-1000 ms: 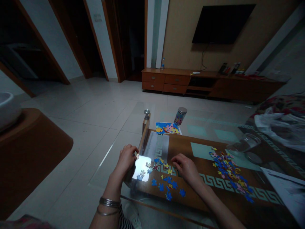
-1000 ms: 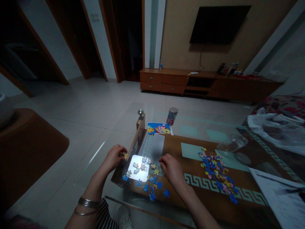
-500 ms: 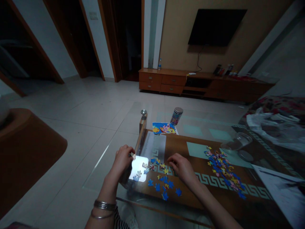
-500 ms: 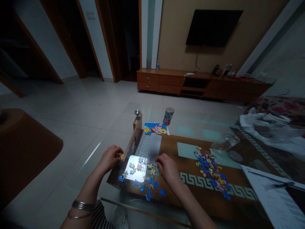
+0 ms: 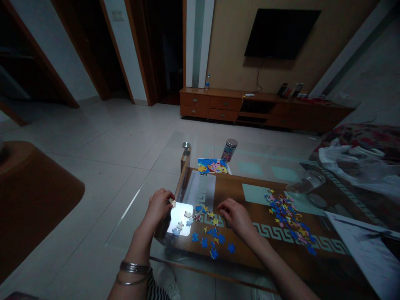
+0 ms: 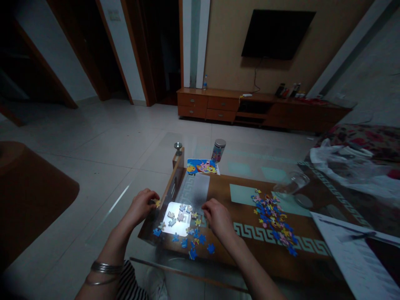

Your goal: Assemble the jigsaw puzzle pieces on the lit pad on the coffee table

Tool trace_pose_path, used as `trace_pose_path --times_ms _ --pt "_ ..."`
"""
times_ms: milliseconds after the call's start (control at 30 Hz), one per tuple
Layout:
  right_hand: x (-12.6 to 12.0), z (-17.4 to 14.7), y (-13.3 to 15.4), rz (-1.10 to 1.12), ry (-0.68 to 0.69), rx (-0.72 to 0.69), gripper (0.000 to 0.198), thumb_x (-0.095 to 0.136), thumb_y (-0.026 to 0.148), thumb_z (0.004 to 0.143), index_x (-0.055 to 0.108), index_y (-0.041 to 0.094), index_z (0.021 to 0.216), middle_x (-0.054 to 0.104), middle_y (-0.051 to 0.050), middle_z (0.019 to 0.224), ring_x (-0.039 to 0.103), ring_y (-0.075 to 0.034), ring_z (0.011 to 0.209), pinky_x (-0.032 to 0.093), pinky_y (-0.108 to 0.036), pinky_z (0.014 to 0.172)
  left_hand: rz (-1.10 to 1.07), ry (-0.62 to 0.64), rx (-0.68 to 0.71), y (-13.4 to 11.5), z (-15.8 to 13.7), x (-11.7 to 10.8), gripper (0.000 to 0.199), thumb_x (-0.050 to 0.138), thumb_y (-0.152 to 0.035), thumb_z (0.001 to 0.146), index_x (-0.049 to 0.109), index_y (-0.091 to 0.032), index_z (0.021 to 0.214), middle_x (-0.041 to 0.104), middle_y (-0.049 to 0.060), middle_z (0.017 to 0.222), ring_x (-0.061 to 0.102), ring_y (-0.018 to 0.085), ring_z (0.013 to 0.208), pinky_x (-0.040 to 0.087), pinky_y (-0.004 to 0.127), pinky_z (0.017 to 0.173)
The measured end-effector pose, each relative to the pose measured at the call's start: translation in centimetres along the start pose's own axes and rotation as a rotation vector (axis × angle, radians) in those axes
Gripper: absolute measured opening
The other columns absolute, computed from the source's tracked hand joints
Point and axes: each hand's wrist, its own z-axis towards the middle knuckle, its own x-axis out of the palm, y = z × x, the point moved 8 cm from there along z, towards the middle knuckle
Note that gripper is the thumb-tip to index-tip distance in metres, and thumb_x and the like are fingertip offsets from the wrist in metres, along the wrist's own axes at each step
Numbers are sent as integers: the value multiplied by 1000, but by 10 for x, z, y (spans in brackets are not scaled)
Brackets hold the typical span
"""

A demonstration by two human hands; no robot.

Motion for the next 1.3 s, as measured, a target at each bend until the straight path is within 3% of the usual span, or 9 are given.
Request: trace_pose_path --times_ms 233,900,1300 --pt "-5 -2 5 7 -43 -31 16 55 8 83 69 16 87 64 -7 89 60 -20 84 43 -28 75 -6 2 -2 2 0 1 23 58 -12 71 67 -21 90 61 6 96 54 24 102 39 35 85" --pt "15 -13 36 21 63 -59 16 56 7 84 69 17 84 63 -5 88 60 -19 83 44 -27 75 -40 -47 25 -3 -3 -9 21 58 -11 71 67 -19 88 62 6 93 57 23 98 41 36 85" --pt "42 -37 92 10 134 -177 11 68 9 78 68 18 85 64 -5 92 59 -20 88 43 -30 75 -87 -116 56 9 -17 -27 18 55 -19 77 64 -15 93 62 10 96 59 25 96 44 36 85"
